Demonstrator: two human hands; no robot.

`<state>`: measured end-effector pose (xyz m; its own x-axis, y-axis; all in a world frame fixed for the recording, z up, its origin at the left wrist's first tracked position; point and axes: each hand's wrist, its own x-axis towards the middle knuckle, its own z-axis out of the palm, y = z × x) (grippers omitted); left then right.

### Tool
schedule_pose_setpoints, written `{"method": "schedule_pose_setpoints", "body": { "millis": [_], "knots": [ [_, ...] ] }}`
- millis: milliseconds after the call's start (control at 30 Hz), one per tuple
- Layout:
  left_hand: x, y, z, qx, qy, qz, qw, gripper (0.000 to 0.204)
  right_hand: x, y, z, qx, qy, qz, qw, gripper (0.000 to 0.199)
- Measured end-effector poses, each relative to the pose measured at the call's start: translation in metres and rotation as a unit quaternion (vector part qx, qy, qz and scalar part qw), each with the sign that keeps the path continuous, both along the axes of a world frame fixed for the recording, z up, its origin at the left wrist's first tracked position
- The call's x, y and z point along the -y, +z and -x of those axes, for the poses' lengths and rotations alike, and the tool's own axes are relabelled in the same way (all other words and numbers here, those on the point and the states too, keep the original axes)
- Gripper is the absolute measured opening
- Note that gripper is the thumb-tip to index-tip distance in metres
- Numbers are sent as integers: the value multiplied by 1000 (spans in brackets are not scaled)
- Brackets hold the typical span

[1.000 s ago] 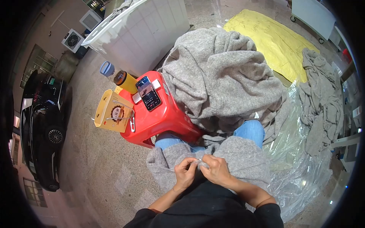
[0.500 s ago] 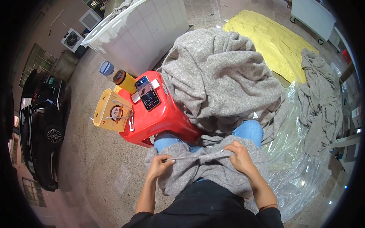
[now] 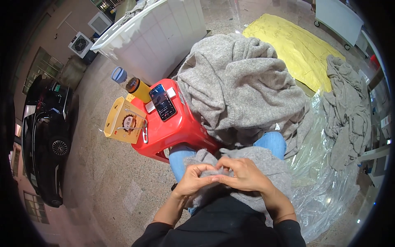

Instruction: Inspecting a grey knitted garment for defects and trimming loose threads with snips.

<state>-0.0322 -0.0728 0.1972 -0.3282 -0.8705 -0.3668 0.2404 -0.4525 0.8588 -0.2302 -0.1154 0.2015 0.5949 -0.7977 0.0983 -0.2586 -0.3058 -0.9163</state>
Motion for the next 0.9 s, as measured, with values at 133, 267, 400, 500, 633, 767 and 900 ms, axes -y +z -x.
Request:
{"method": "schedule_pose_setpoints", "body": {
  "millis": [133,267,400,500,633,767,900],
  "knots": [
    [-16,-29,-4,180,-35,100,978,15,-6,-29,-2,-98,89,-48,990,36],
    [-28,-47,-8,218,4,85,972,12,-14,-47,-10,-61,89,-8,994,27],
    [-29,-60,-7,18,80,-97,992,8,-22,-52,-25,21,-26,101,994,13],
    [-31,-84,-5,-25,172,13,985,6,-25,-55,-27,9,-26,132,991,11],
    [-27,-76,9,31,218,23,975,11,-23,-51,-24,-5,-27,135,991,13],
    [-24,-79,-1,62,177,-18,982,16,-21,-55,-18,3,11,127,992,13],
    [-24,-72,-6,34,49,-27,998,17,-27,-46,-16,44,43,84,995,12]
  ]
}}
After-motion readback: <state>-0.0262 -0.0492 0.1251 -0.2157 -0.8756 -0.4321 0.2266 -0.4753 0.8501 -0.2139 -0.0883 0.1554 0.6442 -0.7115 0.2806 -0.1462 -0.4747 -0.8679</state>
